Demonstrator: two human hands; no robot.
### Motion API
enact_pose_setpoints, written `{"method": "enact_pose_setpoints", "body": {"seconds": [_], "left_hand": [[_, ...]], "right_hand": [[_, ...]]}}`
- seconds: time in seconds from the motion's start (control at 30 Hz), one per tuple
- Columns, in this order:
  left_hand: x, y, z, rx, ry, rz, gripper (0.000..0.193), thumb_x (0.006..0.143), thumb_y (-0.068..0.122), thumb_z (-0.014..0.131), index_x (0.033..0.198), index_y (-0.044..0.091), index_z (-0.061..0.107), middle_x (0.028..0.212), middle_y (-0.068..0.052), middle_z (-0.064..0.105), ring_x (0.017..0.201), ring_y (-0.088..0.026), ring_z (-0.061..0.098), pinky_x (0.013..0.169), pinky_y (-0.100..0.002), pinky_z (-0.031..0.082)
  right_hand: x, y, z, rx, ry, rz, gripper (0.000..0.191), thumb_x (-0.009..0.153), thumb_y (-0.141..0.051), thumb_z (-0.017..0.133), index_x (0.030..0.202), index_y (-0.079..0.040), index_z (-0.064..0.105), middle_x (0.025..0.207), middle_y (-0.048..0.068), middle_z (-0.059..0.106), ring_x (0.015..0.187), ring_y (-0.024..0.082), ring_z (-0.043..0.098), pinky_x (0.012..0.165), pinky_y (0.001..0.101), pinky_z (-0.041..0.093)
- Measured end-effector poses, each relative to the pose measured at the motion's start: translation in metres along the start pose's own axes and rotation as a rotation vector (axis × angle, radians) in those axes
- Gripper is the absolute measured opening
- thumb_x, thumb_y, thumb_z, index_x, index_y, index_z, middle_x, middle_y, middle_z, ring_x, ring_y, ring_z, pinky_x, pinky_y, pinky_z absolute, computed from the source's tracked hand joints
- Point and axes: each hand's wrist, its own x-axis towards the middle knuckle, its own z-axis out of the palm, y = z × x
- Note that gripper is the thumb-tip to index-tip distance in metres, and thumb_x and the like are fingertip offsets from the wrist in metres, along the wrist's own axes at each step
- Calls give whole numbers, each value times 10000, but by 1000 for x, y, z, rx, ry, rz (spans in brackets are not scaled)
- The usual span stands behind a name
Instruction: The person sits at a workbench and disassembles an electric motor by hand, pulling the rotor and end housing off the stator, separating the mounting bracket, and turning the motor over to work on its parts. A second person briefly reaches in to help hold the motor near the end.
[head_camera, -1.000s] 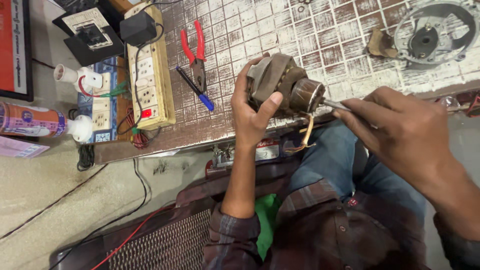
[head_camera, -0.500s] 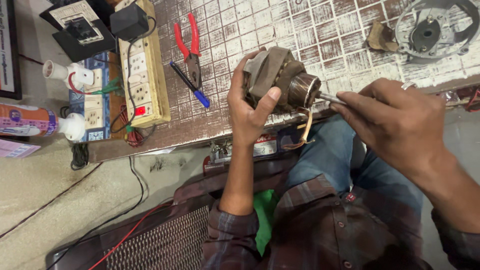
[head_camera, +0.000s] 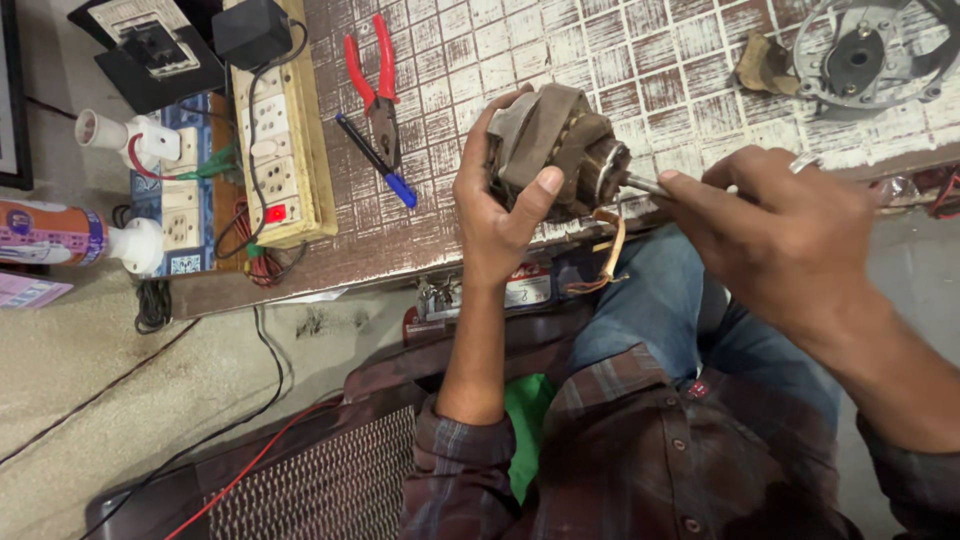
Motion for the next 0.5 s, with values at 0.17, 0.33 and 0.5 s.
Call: {"method": "enact_pose_setpoints", "body": {"seconds": [0.17,0.33,0.5], "left_hand": [[1,1,-2,1,-10,-15,815,900,453,732,1529,3,474,1506,-216,578,1337,-317,628,1189,-435,541],[3,-2,-8,28,-9,61,762,936,436,732,1506,10,459,1646,-183,394,1453,-310,538,1216,-413,490],[2,-5,-12,-15,-37,18,770,939,412,742,1520,5,444,1580,-193,495,1416,-308,576,1212,-409,494]], "right_hand": [[6,-7,11,3,62,-34,207,826,-221,927,1005,-170,835,674,13,587,449,122,481,385,309,340],[11,-13,19,66,51,-16,216,899,-200,900,1089,-157,806,767,14,584,557,148,532,478,318,391],[13,-16,25,73,26,-25,219,911,-190,893,1100,-131,801,799,20,596,587,159,563,498,317,417]]}}
